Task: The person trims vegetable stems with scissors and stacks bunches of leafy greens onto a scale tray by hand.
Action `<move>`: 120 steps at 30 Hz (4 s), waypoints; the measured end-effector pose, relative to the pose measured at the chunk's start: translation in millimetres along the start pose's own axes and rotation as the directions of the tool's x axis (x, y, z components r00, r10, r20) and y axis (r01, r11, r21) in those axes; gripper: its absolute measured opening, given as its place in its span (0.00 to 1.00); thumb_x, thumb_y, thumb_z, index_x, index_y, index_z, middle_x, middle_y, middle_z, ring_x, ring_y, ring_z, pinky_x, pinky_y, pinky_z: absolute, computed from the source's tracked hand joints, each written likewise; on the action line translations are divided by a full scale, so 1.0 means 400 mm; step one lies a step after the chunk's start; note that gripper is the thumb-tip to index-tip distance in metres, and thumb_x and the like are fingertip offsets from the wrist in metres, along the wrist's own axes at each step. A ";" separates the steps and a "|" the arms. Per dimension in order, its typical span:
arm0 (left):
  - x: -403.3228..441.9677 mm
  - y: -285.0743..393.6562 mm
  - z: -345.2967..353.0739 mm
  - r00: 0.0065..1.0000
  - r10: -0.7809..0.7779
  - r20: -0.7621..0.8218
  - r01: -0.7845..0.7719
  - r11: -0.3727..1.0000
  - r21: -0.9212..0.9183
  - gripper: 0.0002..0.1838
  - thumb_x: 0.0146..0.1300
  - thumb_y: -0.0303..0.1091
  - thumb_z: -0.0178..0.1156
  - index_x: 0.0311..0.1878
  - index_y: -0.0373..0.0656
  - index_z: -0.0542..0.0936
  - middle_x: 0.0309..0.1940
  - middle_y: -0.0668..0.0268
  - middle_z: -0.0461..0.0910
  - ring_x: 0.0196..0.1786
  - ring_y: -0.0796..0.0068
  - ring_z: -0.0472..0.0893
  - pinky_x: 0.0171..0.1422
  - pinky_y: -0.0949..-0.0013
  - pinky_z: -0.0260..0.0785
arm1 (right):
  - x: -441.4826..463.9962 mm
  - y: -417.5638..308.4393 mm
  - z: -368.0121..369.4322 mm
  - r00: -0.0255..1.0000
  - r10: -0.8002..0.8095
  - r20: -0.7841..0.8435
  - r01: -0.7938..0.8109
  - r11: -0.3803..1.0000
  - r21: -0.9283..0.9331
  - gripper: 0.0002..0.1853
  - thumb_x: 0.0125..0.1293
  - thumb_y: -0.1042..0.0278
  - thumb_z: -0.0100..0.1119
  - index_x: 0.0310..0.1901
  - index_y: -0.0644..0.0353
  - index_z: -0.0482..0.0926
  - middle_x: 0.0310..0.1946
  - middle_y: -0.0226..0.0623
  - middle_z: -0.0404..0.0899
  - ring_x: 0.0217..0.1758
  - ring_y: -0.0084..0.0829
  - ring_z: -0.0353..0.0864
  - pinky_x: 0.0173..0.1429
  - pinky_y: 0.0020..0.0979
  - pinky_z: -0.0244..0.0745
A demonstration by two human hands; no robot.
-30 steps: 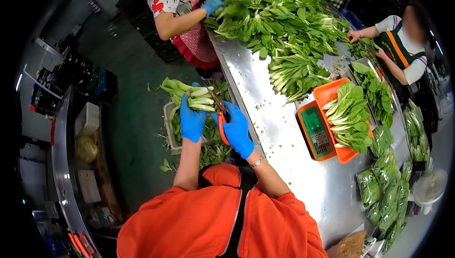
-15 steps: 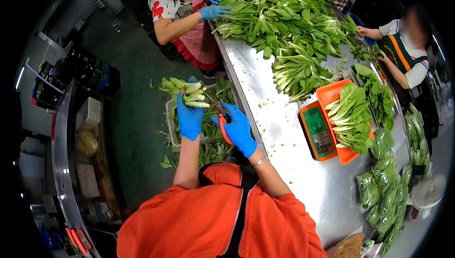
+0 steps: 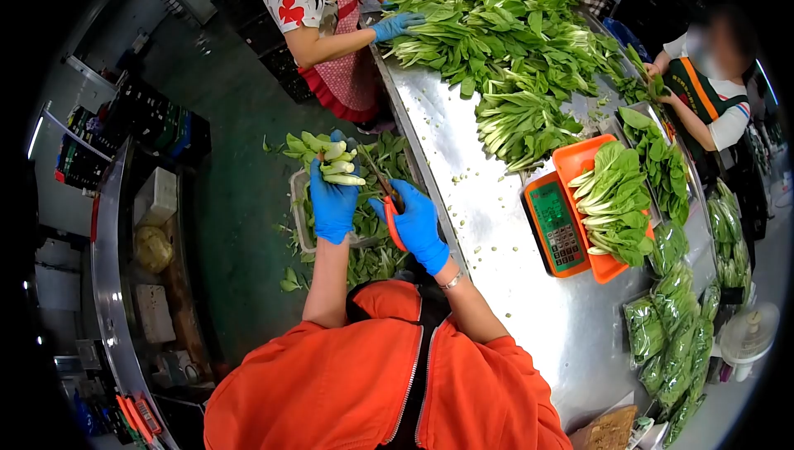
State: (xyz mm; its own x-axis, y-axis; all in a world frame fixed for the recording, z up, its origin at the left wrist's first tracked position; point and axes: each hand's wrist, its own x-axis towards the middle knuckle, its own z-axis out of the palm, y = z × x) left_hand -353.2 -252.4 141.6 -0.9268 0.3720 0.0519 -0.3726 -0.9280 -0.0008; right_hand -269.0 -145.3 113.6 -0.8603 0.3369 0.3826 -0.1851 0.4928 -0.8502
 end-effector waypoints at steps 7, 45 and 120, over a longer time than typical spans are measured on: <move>-0.001 0.002 0.005 1.000 -0.027 0.010 0.027 0.999 0.025 0.18 0.63 0.35 0.42 0.53 0.36 0.64 0.49 0.58 0.70 0.46 0.67 0.72 0.47 0.69 0.66 | 0.007 -0.016 -0.009 0.998 -0.049 -0.027 0.048 0.998 -0.033 0.20 0.45 0.62 0.66 0.41 0.58 0.74 0.29 0.39 0.75 0.28 0.35 0.76 0.31 0.29 0.70; 0.016 0.043 -0.043 0.984 0.067 -0.164 -0.054 0.995 0.079 0.21 0.63 0.39 0.39 0.50 0.31 0.67 0.47 0.52 0.71 0.48 0.59 0.72 0.57 0.60 0.64 | -0.016 0.004 0.007 1.000 0.004 -0.023 -0.003 0.997 0.077 0.23 0.46 0.67 0.66 0.44 0.64 0.69 0.34 0.44 0.73 0.35 0.35 0.75 0.37 0.29 0.69; 0.179 -0.981 0.035 0.506 -0.861 -0.050 -0.683 -0.436 0.585 0.32 0.37 0.59 0.65 0.27 0.33 0.74 0.23 0.51 0.75 0.29 0.55 0.76 0.37 0.62 0.67 | -0.403 0.244 -0.392 0.801 0.553 -0.229 -0.551 0.533 -0.641 0.11 0.56 0.64 0.46 0.35 0.63 0.66 0.15 0.42 0.72 0.19 0.45 0.73 0.22 0.41 0.66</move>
State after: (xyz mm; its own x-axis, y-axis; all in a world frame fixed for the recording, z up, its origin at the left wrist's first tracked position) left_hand -272.7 138.2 159.6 -0.1511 0.9882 -0.0234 0.8238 0.1389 0.5496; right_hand -74.0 -25.6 25.8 -0.6829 0.7260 -0.0811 0.6803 0.5917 -0.4325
